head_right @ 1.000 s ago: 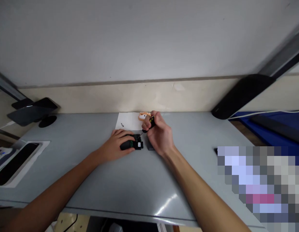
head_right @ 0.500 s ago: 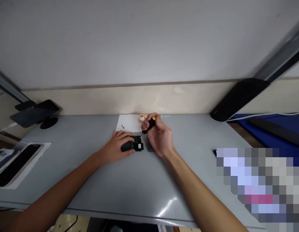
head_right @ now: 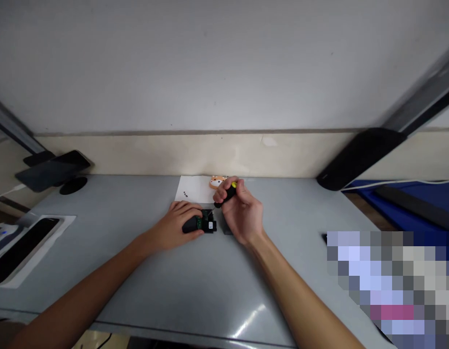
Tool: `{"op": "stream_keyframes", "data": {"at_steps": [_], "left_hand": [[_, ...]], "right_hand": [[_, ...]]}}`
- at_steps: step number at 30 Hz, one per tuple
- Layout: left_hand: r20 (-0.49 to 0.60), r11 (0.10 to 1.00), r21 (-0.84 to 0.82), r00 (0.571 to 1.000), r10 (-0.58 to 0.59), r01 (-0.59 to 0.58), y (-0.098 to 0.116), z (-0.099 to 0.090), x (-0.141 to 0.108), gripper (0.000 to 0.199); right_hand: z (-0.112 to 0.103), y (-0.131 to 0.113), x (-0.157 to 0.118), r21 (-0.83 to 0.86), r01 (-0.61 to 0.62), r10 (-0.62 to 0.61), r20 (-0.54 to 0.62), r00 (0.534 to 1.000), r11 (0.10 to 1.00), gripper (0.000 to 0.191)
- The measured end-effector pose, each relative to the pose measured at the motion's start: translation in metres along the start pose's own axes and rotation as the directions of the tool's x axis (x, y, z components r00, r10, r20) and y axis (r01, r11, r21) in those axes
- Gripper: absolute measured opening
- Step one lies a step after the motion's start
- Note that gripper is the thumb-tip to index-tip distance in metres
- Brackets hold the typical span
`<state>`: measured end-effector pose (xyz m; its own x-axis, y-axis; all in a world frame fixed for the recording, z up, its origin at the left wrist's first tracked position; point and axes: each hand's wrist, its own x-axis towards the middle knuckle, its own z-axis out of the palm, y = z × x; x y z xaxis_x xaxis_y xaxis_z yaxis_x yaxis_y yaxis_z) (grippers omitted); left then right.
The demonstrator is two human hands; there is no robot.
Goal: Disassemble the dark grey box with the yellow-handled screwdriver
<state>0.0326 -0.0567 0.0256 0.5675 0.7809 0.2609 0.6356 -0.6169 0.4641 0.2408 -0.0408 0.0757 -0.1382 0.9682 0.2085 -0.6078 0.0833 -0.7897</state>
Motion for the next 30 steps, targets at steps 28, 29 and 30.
{"op": "stream_keyframes", "data": {"at_steps": [28, 29, 30], "left_hand": [[0.022, 0.999, -0.003, 0.999, -0.044, 0.044, 0.0075, -0.007, 0.001, 0.051], [0.025, 0.999, -0.003, 0.999, -0.044, 0.044, 0.0076, -0.0071, 0.0011, 0.05], [0.027, 0.999, -0.005, 0.999, -0.045, 0.045, 0.0076, -0.007, 0.0012, 0.05]], "right_hand": [[0.0046, -0.0041, -0.0035, 0.063, -0.018, 0.015, 0.049, 0.999, 0.998, 0.032], [0.0046, -0.0041, -0.0037, 0.067, -0.026, 0.023, 0.049, 0.999, 0.997, 0.031], [0.0046, -0.0042, -0.0039, 0.074, -0.035, 0.031, 0.051, 0.998, 0.997, 0.032]]}}
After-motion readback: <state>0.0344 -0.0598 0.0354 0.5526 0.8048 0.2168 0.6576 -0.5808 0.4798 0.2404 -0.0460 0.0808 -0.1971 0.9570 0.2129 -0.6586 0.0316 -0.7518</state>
